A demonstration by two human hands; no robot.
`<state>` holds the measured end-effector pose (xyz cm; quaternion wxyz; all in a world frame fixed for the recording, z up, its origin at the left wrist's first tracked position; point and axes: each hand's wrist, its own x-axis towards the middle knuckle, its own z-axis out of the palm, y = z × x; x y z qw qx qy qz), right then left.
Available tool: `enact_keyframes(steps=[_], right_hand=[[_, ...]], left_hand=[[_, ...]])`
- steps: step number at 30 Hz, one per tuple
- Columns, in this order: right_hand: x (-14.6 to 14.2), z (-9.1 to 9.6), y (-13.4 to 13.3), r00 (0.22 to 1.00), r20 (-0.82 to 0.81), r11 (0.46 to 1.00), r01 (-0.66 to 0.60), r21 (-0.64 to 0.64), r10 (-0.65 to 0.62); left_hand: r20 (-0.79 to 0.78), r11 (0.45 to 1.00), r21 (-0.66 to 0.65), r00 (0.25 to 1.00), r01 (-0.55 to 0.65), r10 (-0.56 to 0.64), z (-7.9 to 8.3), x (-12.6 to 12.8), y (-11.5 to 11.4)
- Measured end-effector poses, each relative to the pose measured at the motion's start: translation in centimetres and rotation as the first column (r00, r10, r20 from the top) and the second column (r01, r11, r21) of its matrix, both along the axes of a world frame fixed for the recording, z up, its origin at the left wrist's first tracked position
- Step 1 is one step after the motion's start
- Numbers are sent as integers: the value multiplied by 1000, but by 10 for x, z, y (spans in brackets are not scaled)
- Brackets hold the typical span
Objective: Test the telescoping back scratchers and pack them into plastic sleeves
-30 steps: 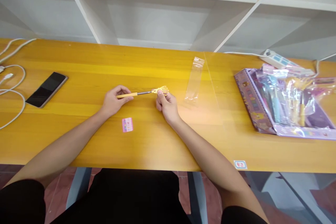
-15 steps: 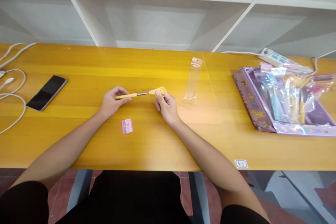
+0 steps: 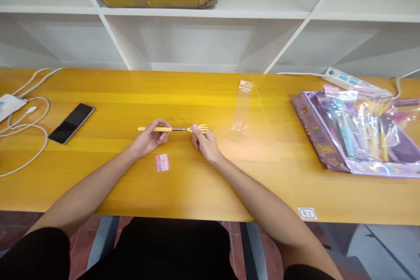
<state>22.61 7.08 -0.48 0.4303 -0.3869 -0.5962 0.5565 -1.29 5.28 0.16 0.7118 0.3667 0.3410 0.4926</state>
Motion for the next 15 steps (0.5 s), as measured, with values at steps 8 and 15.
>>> enact_keyframes(steps=[8, 15], right_hand=[[0, 1, -2, 1000, -20, 999, -14, -44, 13], [21, 2, 32, 996, 3, 996, 86, 32, -87]], left_hand=[[-24, 977, 44, 978, -207, 208, -10, 8, -2], [-33, 891, -32, 891, -453, 452, 2, -25, 23]])
